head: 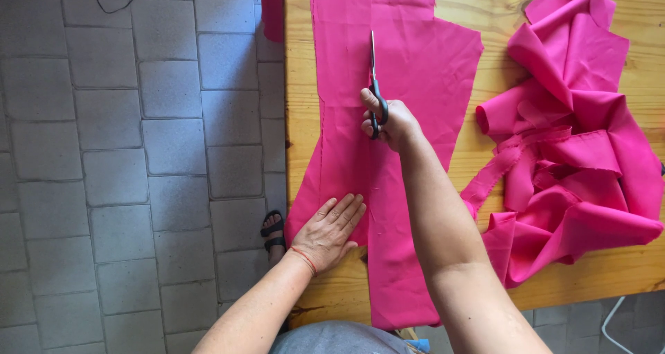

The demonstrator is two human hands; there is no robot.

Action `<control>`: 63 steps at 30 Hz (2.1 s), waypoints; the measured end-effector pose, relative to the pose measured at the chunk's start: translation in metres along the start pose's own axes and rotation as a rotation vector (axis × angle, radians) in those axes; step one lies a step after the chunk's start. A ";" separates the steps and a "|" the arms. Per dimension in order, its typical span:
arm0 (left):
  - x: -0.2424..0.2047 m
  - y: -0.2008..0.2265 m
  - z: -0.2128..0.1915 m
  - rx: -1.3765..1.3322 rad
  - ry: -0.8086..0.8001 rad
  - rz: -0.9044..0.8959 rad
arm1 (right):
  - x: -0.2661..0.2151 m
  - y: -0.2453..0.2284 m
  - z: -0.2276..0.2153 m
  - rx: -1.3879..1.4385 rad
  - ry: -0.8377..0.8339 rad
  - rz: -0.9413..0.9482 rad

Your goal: The person uses scissors to cut a large piece of pink fabric laid out on a wooden table. They trim the edges and cut a strip from the main piece, then smooth and fold the fabric on the table.

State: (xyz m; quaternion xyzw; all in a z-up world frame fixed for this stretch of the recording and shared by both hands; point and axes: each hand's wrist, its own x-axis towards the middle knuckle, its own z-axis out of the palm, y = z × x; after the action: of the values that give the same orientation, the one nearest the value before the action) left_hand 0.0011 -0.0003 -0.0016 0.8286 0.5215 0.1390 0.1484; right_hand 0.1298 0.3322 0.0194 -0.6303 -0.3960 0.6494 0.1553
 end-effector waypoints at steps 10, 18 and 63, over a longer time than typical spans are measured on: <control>-0.001 0.000 -0.006 -0.034 -0.053 -0.001 | 0.002 -0.009 0.000 -0.005 -0.008 0.012; -0.001 -0.001 -0.005 -0.025 -0.034 0.009 | 0.007 -0.014 -0.007 -0.018 0.005 -0.005; -0.001 -0.003 -0.005 0.004 0.025 0.040 | 0.017 -0.092 0.009 -0.099 0.022 0.144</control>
State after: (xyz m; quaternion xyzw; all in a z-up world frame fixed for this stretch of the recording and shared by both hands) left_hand -0.0033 0.0001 0.0015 0.8375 0.5068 0.1514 0.1374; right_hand 0.0916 0.4001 0.0716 -0.6712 -0.3797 0.6315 0.0812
